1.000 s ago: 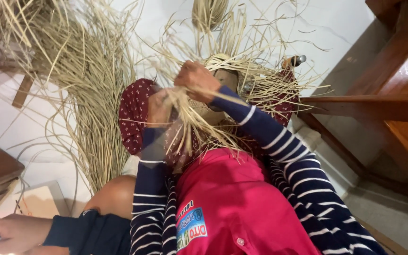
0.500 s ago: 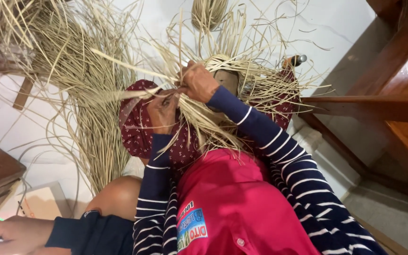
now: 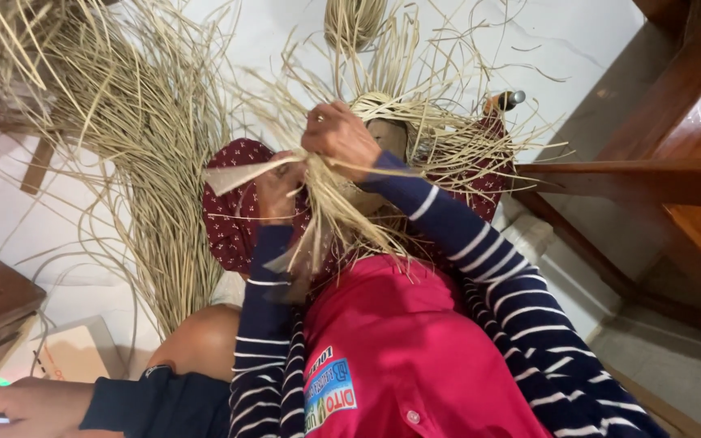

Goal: The person sits on the floor and weaves dried straw strands by hand into a circular base, repeatedly pulling and tucking strands to build up the structure. Another person is visible nearby handling similar straw bundles.

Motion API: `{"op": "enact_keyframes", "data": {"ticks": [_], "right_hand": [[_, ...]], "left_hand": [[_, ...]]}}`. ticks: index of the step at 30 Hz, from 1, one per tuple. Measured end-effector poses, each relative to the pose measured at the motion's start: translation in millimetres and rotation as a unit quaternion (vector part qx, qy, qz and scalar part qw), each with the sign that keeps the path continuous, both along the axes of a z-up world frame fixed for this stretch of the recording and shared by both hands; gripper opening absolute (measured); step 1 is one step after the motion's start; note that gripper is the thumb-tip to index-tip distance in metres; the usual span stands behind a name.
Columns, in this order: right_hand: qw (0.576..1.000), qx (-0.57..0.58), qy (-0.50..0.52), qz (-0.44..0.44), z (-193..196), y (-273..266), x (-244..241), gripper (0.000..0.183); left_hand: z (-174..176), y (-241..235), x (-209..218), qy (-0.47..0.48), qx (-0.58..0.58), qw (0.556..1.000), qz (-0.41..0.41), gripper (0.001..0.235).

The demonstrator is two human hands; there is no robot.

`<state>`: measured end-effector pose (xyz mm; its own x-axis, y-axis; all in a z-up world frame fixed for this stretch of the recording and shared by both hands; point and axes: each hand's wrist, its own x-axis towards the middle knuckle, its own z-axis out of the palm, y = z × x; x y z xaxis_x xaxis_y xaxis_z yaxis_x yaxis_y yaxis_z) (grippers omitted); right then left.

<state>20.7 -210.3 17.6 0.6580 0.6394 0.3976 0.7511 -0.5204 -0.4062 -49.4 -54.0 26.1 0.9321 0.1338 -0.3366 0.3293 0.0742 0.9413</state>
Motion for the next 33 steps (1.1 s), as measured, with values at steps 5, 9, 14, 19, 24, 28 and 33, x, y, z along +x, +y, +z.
{"op": "enact_keyframes", "data": {"ticks": [5, 9, 14, 19, 24, 28, 33], "right_hand": [[0.986, -0.070, 0.081, -0.129, -38.2, 12.0, 16.8, 0.041], [0.985, -0.057, 0.141, -0.077, -29.3, 0.5, -3.0, 0.039], [0.999, 0.012, 0.020, 0.026, 10.6, -16.1, -18.4, 0.018], [0.999, 0.016, 0.041, -0.029, -20.4, -3.3, 8.4, 0.014], [0.979, -0.089, 0.134, -0.127, -6.3, 8.0, 9.9, 0.021], [0.984, -0.036, 0.149, -0.087, -14.0, -8.6, -4.9, 0.027], [0.995, 0.009, 0.101, -0.012, -16.9, -19.5, -12.1, 0.013]], "left_hand": [[-11.5, 9.9, 1.9, -0.101, 0.065, 0.990, -0.070, 0.003], [11.1, 5.5, 8.3, -0.096, 0.036, 0.991, -0.088, 0.006], [15.3, 4.1, 8.8, -0.022, 0.022, 0.996, -0.080, 0.014], [5.6, -5.7, 7.1, -0.080, 0.129, 0.982, -0.109, 0.019], [11.0, -4.8, 4.0, -0.142, 0.086, 0.984, -0.066, 0.007], [7.1, -7.8, 7.6, -0.142, 0.041, 0.986, -0.077, 0.008], [-40.3, 2.0, 12.4, -0.091, -0.014, 0.990, -0.102, 0.010]]}}
